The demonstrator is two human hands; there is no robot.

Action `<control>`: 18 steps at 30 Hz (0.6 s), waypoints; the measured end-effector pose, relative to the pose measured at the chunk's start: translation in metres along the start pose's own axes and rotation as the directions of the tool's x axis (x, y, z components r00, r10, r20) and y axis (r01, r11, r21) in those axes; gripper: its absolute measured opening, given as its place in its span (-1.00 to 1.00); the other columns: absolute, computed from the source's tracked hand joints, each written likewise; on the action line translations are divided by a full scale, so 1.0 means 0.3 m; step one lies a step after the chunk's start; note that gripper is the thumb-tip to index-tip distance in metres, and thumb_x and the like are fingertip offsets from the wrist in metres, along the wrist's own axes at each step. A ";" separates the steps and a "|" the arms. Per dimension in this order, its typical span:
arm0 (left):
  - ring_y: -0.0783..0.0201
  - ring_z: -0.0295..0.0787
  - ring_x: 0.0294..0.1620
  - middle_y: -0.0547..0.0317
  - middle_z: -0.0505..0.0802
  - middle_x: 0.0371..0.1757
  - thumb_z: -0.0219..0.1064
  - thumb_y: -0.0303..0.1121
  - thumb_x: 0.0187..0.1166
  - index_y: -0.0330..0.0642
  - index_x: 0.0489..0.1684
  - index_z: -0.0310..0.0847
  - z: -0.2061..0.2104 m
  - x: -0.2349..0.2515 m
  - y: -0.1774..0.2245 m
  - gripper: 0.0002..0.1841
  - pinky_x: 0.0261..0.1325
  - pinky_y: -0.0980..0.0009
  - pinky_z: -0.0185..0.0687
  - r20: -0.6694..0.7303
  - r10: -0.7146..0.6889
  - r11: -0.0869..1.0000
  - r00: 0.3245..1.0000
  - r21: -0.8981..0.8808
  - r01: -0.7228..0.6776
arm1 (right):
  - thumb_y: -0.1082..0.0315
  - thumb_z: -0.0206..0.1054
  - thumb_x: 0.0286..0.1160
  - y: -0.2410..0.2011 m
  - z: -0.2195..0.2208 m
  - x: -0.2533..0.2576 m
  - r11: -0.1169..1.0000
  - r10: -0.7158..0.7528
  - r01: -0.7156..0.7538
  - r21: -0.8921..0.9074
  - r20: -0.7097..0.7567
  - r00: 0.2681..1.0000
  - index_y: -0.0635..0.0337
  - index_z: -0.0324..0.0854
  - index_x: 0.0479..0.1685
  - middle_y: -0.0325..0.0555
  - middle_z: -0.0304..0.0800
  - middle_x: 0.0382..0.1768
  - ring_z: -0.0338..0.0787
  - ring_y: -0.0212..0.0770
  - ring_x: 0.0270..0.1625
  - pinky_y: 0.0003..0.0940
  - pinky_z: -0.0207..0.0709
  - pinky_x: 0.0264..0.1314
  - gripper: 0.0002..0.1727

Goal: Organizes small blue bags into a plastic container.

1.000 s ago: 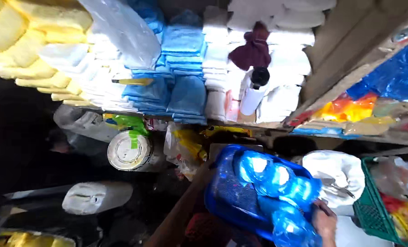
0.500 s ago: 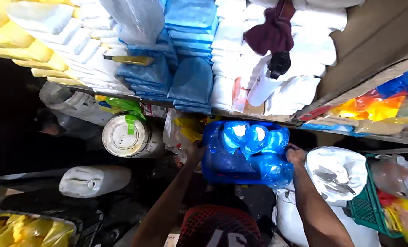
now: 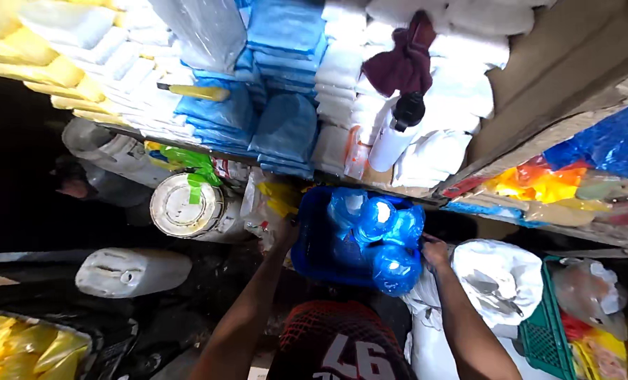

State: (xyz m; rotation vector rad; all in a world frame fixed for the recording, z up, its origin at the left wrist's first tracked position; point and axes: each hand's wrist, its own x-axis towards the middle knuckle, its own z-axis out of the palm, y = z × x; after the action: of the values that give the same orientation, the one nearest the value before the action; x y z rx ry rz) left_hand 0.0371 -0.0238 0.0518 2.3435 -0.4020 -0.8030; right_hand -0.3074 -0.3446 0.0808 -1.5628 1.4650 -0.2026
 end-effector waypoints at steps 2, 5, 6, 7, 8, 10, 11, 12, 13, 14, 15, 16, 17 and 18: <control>0.00 0.79 0.22 -0.12 0.83 0.19 0.23 -0.15 0.73 -0.21 0.38 0.60 -0.010 -0.012 0.008 -0.59 0.37 -0.05 0.63 -0.010 -0.014 1.000 1.000 -0.008 0.014 | 0.26 0.28 0.69 -0.016 -0.003 -0.001 1.000 0.008 -0.008 0.012 0.010 1.000 0.11 0.80 0.23 0.01 0.88 0.10 0.84 -0.12 0.14 -0.02 0.67 0.28 -0.70; -0.01 0.80 0.20 -0.10 0.85 0.15 0.26 -0.06 0.71 -0.19 0.33 0.63 -0.016 -0.036 0.004 -0.57 0.35 -0.10 0.63 -0.032 -0.036 0.999 0.999 -0.001 0.036 | 0.08 0.27 0.73 0.026 -0.006 -0.013 0.997 0.045 -0.046 0.067 0.017 0.999 0.19 0.80 0.13 0.04 0.88 -0.02 0.84 -0.12 0.00 -0.03 0.70 0.16 -0.62; -0.03 0.81 0.18 -0.11 0.85 0.14 0.28 -0.02 0.69 -0.20 0.33 0.62 -0.015 -0.039 0.001 -0.53 0.34 -0.12 0.64 -0.054 -0.038 0.999 0.998 -0.012 0.038 | 0.01 0.26 0.73 0.036 -0.009 -0.016 0.993 0.055 -0.056 0.106 0.017 0.998 0.21 0.78 0.12 0.04 0.87 -0.07 0.84 -0.13 -0.09 -0.05 0.72 0.06 -0.57; -0.05 0.80 0.18 -0.15 0.84 0.14 0.29 0.02 0.67 -0.24 0.35 0.60 -0.015 -0.046 -0.001 -0.48 0.34 -0.13 0.64 -0.078 -0.035 0.999 0.996 -0.036 0.032 | -0.03 0.25 0.74 0.044 -0.010 -0.018 0.987 0.059 -0.061 0.146 0.018 0.998 0.23 0.76 0.14 0.05 0.86 -0.08 0.82 -0.12 -0.14 -0.06 0.72 -0.02 -0.53; -0.06 0.80 0.17 -0.18 0.83 0.14 0.31 0.04 0.65 -0.29 0.37 0.58 -0.010 -0.062 -0.011 -0.44 0.33 -0.12 0.65 -0.110 -0.027 0.997 0.994 -0.075 0.018 | -0.03 0.24 0.75 0.054 -0.012 -0.025 0.982 0.062 -0.065 0.179 0.022 0.998 0.24 0.74 0.18 0.06 0.85 -0.06 0.82 -0.12 -0.13 -0.07 0.72 -0.02 -0.52; -0.08 0.77 0.22 -0.24 0.79 0.20 0.32 0.02 0.65 -0.36 0.40 0.53 0.009 -0.105 -0.050 -0.39 0.37 -0.10 0.63 -0.153 -0.020 0.992 0.988 -0.125 0.001 | 0.00 0.23 0.76 0.071 -0.009 -0.038 0.976 0.059 -0.067 0.210 0.040 0.997 0.24 0.73 0.24 0.08 0.86 0.03 0.85 -0.10 0.03 -0.04 0.73 0.15 -0.53; -0.12 0.74 0.27 -0.27 0.76 0.24 0.31 0.02 0.66 -0.38 0.43 0.50 0.014 -0.134 -0.067 -0.38 0.41 -0.12 0.60 -0.160 -0.027 0.991 0.987 -0.136 0.005 | 0.01 0.22 0.77 0.073 -0.007 -0.048 0.976 0.057 -0.066 0.206 0.047 0.997 0.24 0.73 0.25 0.07 0.86 0.07 0.85 -0.10 0.10 -0.03 0.72 0.23 -0.53; -0.14 0.72 0.30 -0.29 0.75 0.28 0.30 0.02 0.68 -0.39 0.46 0.48 0.021 -0.166 -0.087 -0.37 0.43 -0.14 0.58 -0.166 -0.037 0.989 0.986 -0.146 0.013 | 0.02 0.21 0.78 0.073 -0.004 -0.061 0.978 0.058 -0.068 0.199 0.055 0.997 0.24 0.72 0.26 0.07 0.85 0.11 0.83 -0.10 0.15 -0.04 0.69 0.28 -0.53; -0.16 0.72 0.31 -0.31 0.74 0.29 0.29 0.01 0.69 -0.39 0.45 0.48 0.031 -0.195 -0.107 -0.39 0.43 -0.15 0.57 -0.174 -0.050 0.987 0.983 -0.157 0.023 | 0.02 0.21 0.78 0.077 -0.002 -0.070 0.978 0.057 -0.068 0.196 0.059 0.997 0.24 0.72 0.28 0.06 0.84 0.13 0.82 -0.11 0.18 -0.04 0.68 0.31 -0.53; -0.16 0.71 0.30 -0.31 0.74 0.28 0.28 0.00 0.70 -0.39 0.43 0.48 0.041 -0.221 -0.128 -0.40 0.41 -0.15 0.57 -0.187 -0.061 0.986 0.980 -0.165 0.030 | 0.04 0.21 0.78 0.082 -0.002 -0.078 0.979 0.053 -0.064 0.196 0.062 0.997 0.23 0.72 0.28 0.05 0.84 0.14 0.82 -0.12 0.18 -0.06 0.67 0.31 -0.55; -0.16 0.71 0.30 -0.31 0.74 0.28 0.28 0.00 0.70 -0.38 0.42 0.49 0.050 -0.246 -0.143 -0.41 0.41 -0.15 0.57 -0.201 -0.074 0.984 0.977 -0.173 0.039 | 0.08 0.21 0.78 0.089 -0.003 -0.080 0.979 0.041 -0.053 0.195 0.069 0.997 0.22 0.72 0.28 0.04 0.84 0.15 0.81 -0.13 0.20 -0.06 0.66 0.33 -0.58; -0.16 0.70 0.32 -0.31 0.73 0.30 0.30 -0.01 0.70 -0.38 0.43 0.49 0.055 -0.267 -0.153 -0.41 0.44 -0.14 0.56 -0.210 -0.085 0.983 0.974 -0.179 0.047 | 0.14 0.22 0.78 0.094 -0.003 -0.080 0.982 0.020 -0.034 0.188 0.075 0.997 0.21 0.73 0.27 0.03 0.84 0.16 0.80 -0.14 0.21 -0.06 0.65 0.33 -0.62; -0.14 0.70 0.33 -0.29 0.74 0.30 0.31 -0.02 0.69 -0.37 0.43 0.51 0.058 -0.285 -0.159 -0.42 0.45 -0.13 0.56 -0.213 -0.093 0.983 0.973 -0.177 0.055 | 0.23 0.23 0.75 0.093 -0.004 -0.086 0.985 -0.004 -0.010 0.174 0.082 0.997 0.21 0.75 0.25 0.03 0.83 0.17 0.79 -0.14 0.22 -0.05 0.64 0.34 -0.67; -0.10 0.73 0.32 -0.25 0.76 0.29 0.31 -0.05 0.68 -0.34 0.42 0.54 0.063 -0.299 -0.165 -0.46 0.45 -0.11 0.57 -0.210 -0.093 0.985 0.973 -0.165 0.058 | 0.28 0.25 0.72 0.088 -0.004 -0.093 0.988 -0.026 0.012 0.155 0.089 0.996 0.20 0.76 0.23 0.02 0.84 0.16 0.79 -0.15 0.22 -0.05 0.65 0.34 -0.69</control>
State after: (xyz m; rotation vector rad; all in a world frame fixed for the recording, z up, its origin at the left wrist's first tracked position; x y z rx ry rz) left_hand -0.0397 0.0463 0.0482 2.2777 -0.1505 -0.5818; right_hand -0.3338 -0.3173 0.0759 -1.4435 1.3324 -0.2472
